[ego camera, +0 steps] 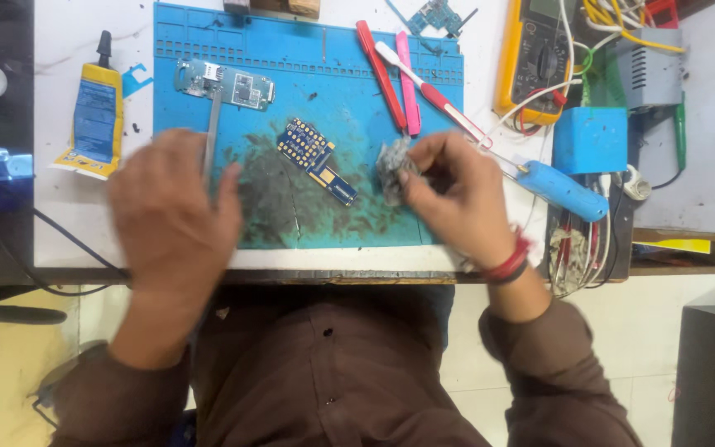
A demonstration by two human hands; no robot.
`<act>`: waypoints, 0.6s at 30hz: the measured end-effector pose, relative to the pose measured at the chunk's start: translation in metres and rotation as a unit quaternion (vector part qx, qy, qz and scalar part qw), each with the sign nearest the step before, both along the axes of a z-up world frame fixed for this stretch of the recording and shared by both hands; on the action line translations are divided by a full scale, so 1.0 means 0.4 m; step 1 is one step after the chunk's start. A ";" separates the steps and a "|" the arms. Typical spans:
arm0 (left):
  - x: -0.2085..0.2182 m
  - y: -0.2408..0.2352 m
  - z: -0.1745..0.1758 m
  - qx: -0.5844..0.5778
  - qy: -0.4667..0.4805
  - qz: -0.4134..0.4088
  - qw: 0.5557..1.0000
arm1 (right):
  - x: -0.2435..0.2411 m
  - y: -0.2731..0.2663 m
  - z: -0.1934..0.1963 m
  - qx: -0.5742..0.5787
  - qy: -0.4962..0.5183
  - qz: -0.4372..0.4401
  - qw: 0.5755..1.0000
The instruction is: The person solders a small blue circuit board using a soldering iron and tweezers, then wipes the board with a cloth. They continue soldering another green circuit board while another person hands over a smartphone. The person briefly inspects the smartphone before the clip ends.
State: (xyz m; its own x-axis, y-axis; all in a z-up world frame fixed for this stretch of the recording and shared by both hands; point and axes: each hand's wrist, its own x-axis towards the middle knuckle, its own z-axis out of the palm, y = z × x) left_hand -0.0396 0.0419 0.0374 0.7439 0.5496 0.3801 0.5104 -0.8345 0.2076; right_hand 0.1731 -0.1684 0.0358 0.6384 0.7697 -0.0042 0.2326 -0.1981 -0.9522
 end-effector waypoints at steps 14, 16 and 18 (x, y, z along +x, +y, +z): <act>0.109 -0.072 -0.103 -0.119 -0.059 -0.212 0.968 | -0.102 0.065 0.006 -0.078 -0.468 0.136 0.870; 0.112 -0.073 -0.104 -0.106 -0.056 -0.214 0.969 | -0.101 0.078 0.006 -0.087 -0.486 0.137 0.859; 0.114 -0.072 -0.103 -0.117 -0.054 -0.202 0.971 | -0.109 0.097 0.001 -0.084 -0.490 0.125 0.859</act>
